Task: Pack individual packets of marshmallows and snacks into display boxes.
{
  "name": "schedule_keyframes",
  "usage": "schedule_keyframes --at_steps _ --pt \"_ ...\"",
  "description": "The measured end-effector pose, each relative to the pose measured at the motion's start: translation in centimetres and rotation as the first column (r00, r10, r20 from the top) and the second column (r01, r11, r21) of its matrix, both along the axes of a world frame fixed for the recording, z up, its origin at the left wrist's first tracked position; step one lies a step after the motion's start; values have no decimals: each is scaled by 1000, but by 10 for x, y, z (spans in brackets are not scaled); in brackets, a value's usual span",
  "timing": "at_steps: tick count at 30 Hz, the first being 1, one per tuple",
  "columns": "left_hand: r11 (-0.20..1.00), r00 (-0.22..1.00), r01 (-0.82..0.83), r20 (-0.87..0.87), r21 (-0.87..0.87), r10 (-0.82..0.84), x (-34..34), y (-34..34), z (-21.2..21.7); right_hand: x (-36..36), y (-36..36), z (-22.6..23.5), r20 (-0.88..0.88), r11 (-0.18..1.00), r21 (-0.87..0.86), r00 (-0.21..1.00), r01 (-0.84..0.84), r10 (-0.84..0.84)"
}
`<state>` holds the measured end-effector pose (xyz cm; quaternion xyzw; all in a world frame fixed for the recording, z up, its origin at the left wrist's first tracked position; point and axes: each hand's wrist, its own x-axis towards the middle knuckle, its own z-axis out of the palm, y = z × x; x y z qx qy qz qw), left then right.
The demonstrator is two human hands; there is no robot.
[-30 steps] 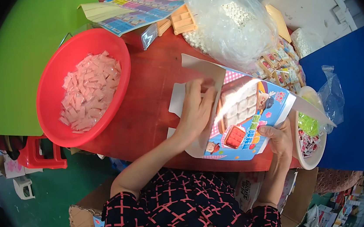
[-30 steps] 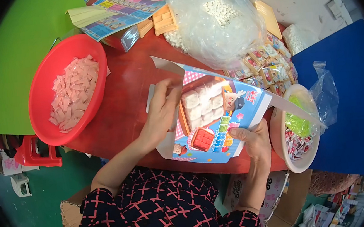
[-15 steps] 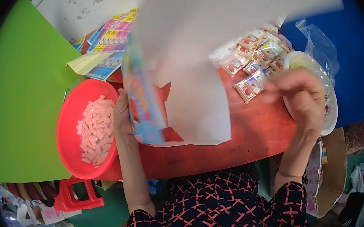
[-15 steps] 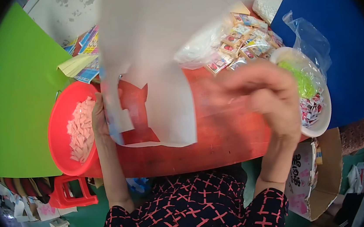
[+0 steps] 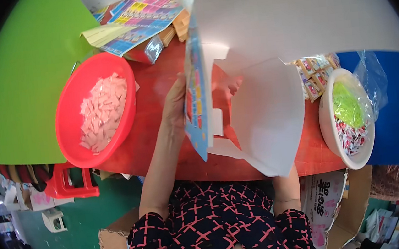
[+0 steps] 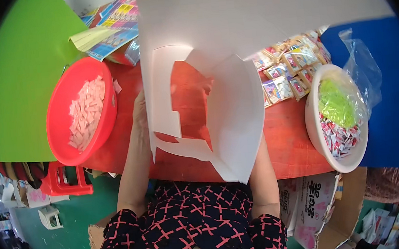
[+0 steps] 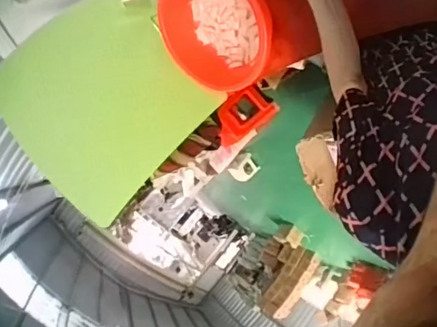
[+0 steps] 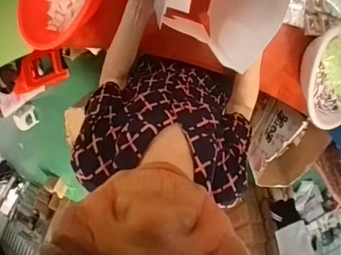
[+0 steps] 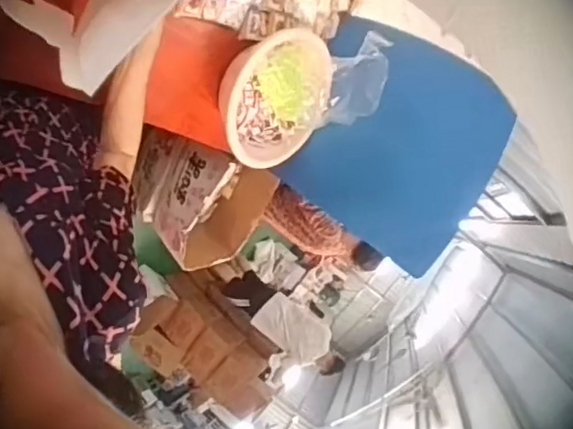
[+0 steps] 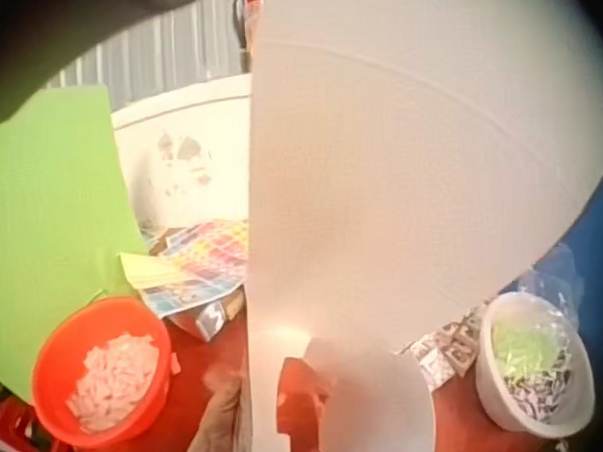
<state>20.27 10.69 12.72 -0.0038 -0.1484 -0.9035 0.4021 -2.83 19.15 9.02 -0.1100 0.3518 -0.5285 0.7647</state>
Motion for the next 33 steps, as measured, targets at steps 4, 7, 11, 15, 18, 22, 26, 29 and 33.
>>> schedule_keyframes --at_steps 4,7,11,15,18,22,26,29,33 --pt "996 997 -17 -78 -82 11 -16 21 39 9 26 -8 -24 999 38 999 -24 25" --pt "995 995 -73 -57 65 76 -15 19 36 8 21 -7 -48 998 58 999 -10 13" --pt "990 993 -114 6 85 114 -8 12 6 9 19 -1 -75 997 71 997 30 -25" --pt "979 982 -187 -2 76 188 -4 9 -3 9 34 1 -91 995 64 994 72 -66" --pt "978 984 -162 52 -135 170 -2 8 0 16 41 3 -102 993 57 990 102 -96" --pt "969 982 -176 42 -171 186 -8 15 7 25 50 7 -119 990 44 984 136 -130" --pt "960 960 -239 112 -145 256 0 13 -5 38 81 9 -133 990 18 981 143 -139" --pt "978 932 -205 299 -30 204 -5 21 9 33 59 22 -151 982 -2 971 190 -188" --pt "966 912 -247 356 80 203 1 24 -16 35 28 24 -165 987 -16 974 157 -157"
